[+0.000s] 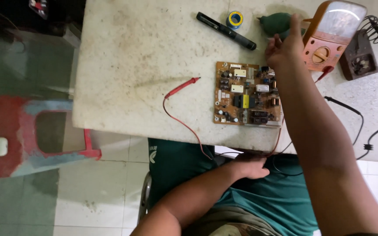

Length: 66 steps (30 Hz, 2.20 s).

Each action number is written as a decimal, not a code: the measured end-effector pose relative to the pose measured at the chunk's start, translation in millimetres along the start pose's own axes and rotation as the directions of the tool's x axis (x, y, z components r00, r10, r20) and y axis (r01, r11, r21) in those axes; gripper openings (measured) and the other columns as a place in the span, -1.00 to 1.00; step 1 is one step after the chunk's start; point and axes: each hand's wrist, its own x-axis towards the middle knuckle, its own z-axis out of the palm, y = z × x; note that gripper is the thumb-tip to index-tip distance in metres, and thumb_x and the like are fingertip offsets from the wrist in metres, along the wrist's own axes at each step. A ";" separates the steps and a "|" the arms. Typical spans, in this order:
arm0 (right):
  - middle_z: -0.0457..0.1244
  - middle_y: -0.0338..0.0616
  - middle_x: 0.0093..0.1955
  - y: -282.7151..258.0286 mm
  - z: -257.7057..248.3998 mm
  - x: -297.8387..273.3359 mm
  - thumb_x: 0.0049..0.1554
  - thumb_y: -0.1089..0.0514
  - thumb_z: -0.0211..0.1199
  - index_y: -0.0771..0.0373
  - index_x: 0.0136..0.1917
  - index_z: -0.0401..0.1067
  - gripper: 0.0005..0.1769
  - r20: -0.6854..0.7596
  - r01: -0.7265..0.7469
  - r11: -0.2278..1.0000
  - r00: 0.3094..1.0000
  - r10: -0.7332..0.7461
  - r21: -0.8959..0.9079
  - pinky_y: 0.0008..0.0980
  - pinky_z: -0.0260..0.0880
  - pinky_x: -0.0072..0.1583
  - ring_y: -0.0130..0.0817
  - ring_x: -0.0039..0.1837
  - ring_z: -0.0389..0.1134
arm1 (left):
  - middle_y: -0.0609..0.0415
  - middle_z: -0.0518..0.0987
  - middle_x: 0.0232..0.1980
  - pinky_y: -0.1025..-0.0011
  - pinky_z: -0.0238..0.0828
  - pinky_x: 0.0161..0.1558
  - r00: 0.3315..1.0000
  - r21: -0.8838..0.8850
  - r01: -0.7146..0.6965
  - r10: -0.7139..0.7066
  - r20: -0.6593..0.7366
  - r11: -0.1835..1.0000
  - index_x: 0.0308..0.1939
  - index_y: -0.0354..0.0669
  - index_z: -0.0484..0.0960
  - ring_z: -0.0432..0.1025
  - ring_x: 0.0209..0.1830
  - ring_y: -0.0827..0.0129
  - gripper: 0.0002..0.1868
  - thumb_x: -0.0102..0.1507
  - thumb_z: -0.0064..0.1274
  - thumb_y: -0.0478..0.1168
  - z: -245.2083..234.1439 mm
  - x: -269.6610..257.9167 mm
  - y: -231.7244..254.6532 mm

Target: The person uses a multimeter to test points on a circuit board. They then use a bulb pump to blow air onto the board to clean it. Finally, they flip the board over and use a soldering iron and a flashlight to work on the back side of the circuit board.

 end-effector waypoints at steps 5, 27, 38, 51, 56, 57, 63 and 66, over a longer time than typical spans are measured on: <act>0.12 -0.24 -0.24 9.5 0.6 -13.0 -0.06 -0.14 0.42 0.13 0.15 0.39 -0.42 0.006 0.161 0.980 0.987 -0.161 -0.114 -0.49 0.07 -0.33 -0.48 -0.36 0.08 | -0.12 0.11 0.63 0.12 0.12 0.40 1.000 -0.025 -0.028 0.028 -0.004 0.999 0.57 -0.05 0.14 0.10 0.52 -0.11 -0.19 0.22 -0.27 0.06 -3.8 -5.3 3.2; 0.32 0.26 0.07 81.1 -129.5 -36.1 -0.18 0.09 0.70 0.52 0.16 0.42 -0.22 0.738 0.954 0.294 0.161 -0.655 0.054 -0.07 0.39 0.24 0.02 0.14 0.41 | 0.13 0.72 -0.28 0.20 0.55 -0.15 0.520 0.255 0.018 0.209 -0.829 0.967 -0.22 0.02 0.80 0.64 -0.18 0.16 -0.62 0.08 -0.07 0.00 93.5 66.8 -22.0; 0.30 0.10 -0.11 77.2 -130.9 -39.6 -0.10 0.31 0.65 0.41 0.00 0.47 -0.54 0.755 0.954 0.274 0.270 -0.597 -0.124 -0.15 0.29 0.11 -0.12 0.00 0.38 | -0.11 0.72 -0.06 0.03 0.50 0.06 0.950 0.138 -0.109 0.144 -0.276 0.984 -0.14 -0.16 0.69 0.59 0.07 -0.04 -0.53 0.17 -0.24 0.02 12.0 11.6 -3.1; 0.24 0.04 -0.27 77.5 -127.3 -43.3 0.02 0.33 0.58 0.29 -0.15 0.44 -0.71 0.761 0.953 0.203 0.301 -0.575 -0.224 -0.18 0.27 0.01 -0.03 -0.17 0.34 | -0.01 0.74 -0.15 0.09 0.54 0.10 0.866 0.246 -0.078 0.188 -0.463 0.966 -0.16 -0.17 0.74 0.63 0.05 0.08 -0.56 0.19 -0.21 -0.04 23.2 2.1 2.6; 0.23 0.06 -0.27 73.5 -123.1 -56.4 0.01 0.35 0.58 0.28 -0.15 0.41 -0.69 0.753 0.949 0.247 0.306 -0.582 -0.195 -0.16 0.24 0.00 -0.03 -0.17 0.33 | -0.07 0.71 0.03 0.05 0.47 0.19 0.964 0.163 -0.069 0.108 -0.245 0.984 -0.05 -0.18 0.67 0.56 0.19 0.02 -0.51 0.21 -0.32 -0.03 -1.3 -5.7 14.9; 0.25 0.10 -0.23 72.0 -122.7 -60.0 -0.01 0.33 0.60 0.29 -0.11 0.42 -0.66 0.760 0.947 0.262 0.306 -0.573 -0.184 -0.11 0.23 0.01 0.00 -0.13 0.35 | -0.05 0.70 0.06 0.06 0.47 0.21 0.970 0.169 -0.066 0.103 -0.222 0.983 -0.03 -0.18 0.67 0.55 0.22 0.04 -0.49 0.23 -0.35 -0.03 -4.9 -9.1 17.0; 0.21 0.09 -0.28 78.4 -124.0 -47.5 0.05 0.35 0.56 0.32 -0.15 0.37 -0.68 0.753 0.944 0.272 0.315 -0.578 -0.186 -0.13 0.23 -0.01 -0.03 -0.17 0.31 | -0.04 0.70 0.13 0.06 0.42 0.26 0.983 0.182 -0.029 0.061 -0.173 0.983 0.00 -0.16 0.67 0.53 0.27 0.07 -0.49 0.23 -0.32 -0.03 -5.7 -5.4 21.9; 0.24 0.13 -0.23 71.5 -122.2 -60.5 -0.01 0.36 0.57 0.33 -0.13 0.39 -0.66 0.771 0.946 0.278 0.299 -0.562 -0.165 -0.08 0.20 0.00 0.02 -0.14 0.32 | 0.04 0.68 0.16 0.13 0.42 0.29 0.981 0.236 -0.028 0.073 -0.182 0.971 0.05 -0.14 0.66 0.51 0.30 0.16 -0.46 0.24 -0.35 -0.01 0.2 -1.9 16.2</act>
